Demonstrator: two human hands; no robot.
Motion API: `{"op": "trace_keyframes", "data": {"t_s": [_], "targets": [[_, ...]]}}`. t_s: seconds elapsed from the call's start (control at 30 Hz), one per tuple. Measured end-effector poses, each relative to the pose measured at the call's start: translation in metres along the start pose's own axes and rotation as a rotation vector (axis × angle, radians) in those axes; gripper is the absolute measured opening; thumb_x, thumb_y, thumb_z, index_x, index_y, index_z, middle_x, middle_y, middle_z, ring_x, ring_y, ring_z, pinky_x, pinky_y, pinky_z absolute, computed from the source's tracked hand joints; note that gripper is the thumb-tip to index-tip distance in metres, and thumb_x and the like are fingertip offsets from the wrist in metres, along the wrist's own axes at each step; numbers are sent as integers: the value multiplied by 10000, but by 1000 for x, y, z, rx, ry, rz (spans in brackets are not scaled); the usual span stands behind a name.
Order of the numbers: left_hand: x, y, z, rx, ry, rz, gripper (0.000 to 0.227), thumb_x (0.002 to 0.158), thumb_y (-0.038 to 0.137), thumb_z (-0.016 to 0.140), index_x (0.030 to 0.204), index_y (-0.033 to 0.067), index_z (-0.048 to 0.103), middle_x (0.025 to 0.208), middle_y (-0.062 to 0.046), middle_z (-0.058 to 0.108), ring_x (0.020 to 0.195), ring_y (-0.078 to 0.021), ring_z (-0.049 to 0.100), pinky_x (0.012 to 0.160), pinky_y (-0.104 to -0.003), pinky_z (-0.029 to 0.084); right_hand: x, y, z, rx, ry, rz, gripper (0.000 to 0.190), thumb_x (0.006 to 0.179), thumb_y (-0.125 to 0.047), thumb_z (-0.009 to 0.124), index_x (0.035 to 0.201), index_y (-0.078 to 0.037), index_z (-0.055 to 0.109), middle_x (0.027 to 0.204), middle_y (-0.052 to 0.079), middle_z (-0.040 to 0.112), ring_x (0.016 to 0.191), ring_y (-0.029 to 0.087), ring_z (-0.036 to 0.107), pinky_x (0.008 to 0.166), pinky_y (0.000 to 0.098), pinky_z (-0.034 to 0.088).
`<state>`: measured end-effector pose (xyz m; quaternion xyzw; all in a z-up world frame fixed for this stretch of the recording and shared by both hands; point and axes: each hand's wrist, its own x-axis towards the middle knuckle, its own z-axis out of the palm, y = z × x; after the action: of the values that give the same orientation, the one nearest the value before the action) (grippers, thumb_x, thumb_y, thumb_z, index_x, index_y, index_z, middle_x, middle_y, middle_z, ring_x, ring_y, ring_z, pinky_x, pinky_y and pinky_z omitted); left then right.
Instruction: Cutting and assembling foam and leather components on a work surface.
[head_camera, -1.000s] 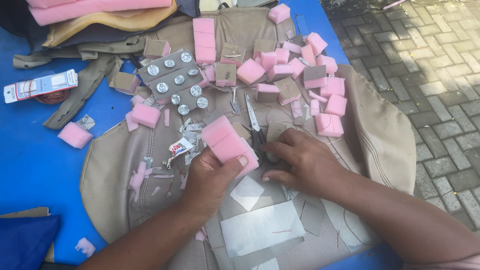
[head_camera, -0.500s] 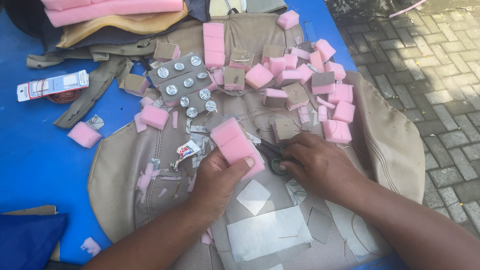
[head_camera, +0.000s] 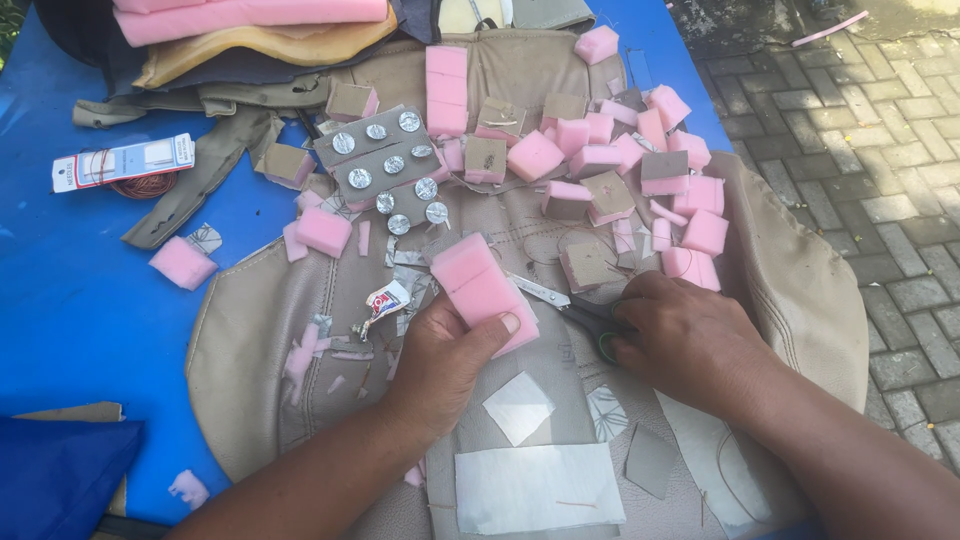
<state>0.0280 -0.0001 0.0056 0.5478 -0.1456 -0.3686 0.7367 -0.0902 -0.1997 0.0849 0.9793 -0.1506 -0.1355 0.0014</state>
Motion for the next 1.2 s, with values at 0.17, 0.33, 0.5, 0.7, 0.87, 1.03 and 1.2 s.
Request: {"op": "trace_keyframes", "data": {"t_s": [0.17,0.33,0.5,0.7,0.87,1.03,1.2], "targets": [[-4,14,6,-29,29,-2,358,885,60,685,1206,6,536,908,-81,589,854,-117,553,828,-329,488,6,11,5,40,29,28,281,811,-367,767,1005,-168,805,1123,41,728,1030,218,757,774,395,657],[-10,31,10,-78,42,12,316,879,47,682,1155,24,530,834,-35,530,776,-95,527,765,-289,506,3,15,5,50,22,61,307,808,-377,770,1042,-181,804,1114,30,734,1024,223,764,772,418,655],[-2,19,6,-50,14,13,289,892,39,667,1146,8,532,818,-24,506,750,-86,500,735,-268,488,5,20,9,-43,39,57,304,764,-444,785,950,-205,812,1081,-4,721,1000,193,755,781,364,626],[6,12,5,-214,261,9,479,825,74,712,1299,26,663,1113,-117,752,996,-204,699,820,-343,577,16,34,21,91,-80,206,315,745,-547,719,891,-280,640,1060,-120,603,962,158,655,761,403,519],[11,7,-4,-245,271,83,452,806,93,731,1248,45,649,1104,-108,736,914,-214,677,632,-345,530,16,45,35,646,39,-1,167,712,-249,850,814,-172,742,938,-64,678,775,120,630,660,294,498],[11,-3,-8,-287,243,88,455,820,86,736,1260,41,630,1036,-93,709,933,-218,672,669,-358,541,11,40,41,1014,21,-278,208,718,-190,911,658,-101,733,838,9,709,773,122,655,709,271,510],[12,-5,-11,-323,251,119,476,825,66,727,1288,67,616,1120,-90,722,1006,-248,700,714,-418,611,3,32,42,572,-55,-212,534,689,-467,920,777,-163,490,837,-42,518,724,158,468,658,329,430]]}}
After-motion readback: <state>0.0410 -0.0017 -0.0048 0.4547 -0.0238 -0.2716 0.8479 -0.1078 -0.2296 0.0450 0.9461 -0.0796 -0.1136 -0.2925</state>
